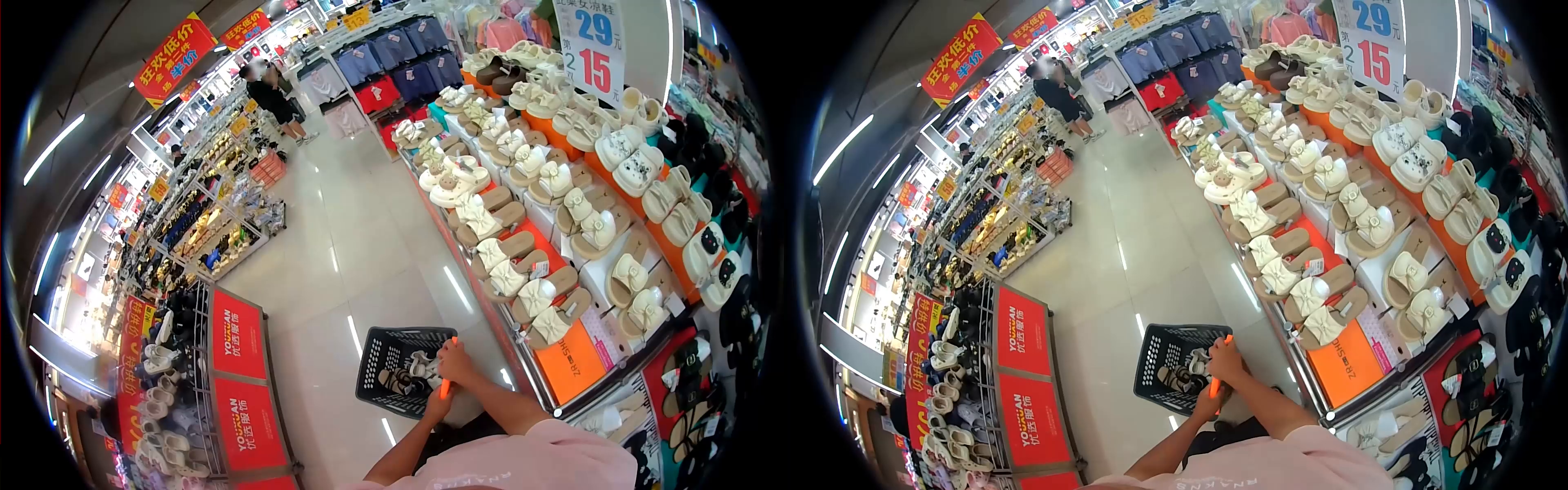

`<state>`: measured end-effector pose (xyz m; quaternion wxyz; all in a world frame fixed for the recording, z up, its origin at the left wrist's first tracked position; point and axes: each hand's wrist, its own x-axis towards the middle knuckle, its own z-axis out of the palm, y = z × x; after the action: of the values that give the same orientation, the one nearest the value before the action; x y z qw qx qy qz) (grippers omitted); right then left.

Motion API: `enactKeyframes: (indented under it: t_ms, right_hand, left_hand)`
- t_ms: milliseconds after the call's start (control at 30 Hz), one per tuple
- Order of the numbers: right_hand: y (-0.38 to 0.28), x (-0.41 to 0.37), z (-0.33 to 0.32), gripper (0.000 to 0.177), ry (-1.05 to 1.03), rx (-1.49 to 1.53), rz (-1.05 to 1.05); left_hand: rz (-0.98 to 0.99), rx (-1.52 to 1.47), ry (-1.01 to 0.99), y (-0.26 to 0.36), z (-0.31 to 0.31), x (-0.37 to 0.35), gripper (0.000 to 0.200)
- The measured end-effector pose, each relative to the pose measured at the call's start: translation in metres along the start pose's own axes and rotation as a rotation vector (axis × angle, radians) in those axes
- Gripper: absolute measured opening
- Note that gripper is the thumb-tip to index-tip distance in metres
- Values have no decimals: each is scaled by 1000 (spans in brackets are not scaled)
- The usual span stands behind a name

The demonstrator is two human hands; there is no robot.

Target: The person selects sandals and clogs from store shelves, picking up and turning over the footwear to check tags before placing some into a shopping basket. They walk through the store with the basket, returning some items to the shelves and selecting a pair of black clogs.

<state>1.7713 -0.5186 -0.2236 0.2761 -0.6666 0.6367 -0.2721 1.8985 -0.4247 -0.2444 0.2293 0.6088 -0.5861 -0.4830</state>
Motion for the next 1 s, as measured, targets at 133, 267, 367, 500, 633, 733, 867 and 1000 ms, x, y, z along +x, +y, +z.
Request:
enactKeyframes:
  t_ms: [133, 267, 367, 500, 633, 733, 867, 1000]
  right_hand:
    - [0, 16, 1, 15, -110, -46, -43]
    - [-14, 28, -5, 12, -140, -76, -32]
    - [-24, 38, -3, 11, -174, -122, -15]
    - [-32, 46, 6, 13, -125, -155, -139]
    - [-43, 58, 13, 19, -261, -247, -128]
    - [-49, 71, 18, 22, -356, -322, -143]
    - [-65, 84, 22, 27, -433, -418, -195]
    - [-70, 105, 34, 29, -499, -465, -309]
  left_hand:
    - [-131, -58, 14, 30, -6, 5, 28]
    - [-123, -9, 116, 35, -7, 10, 29]
    - [-31, 3, 197, 6, -3, 22, 31]
    - [-35, -30, 253, -12, -3, 22, 27]
    - [40, -203, 216, -23, -14, 33, 24]
    - [52, -304, 186, -41, -7, 47, 20]
    - [-58, -257, 220, -26, -26, 37, 23]
    - [-65, -423, 264, -26, -27, 51, 28]
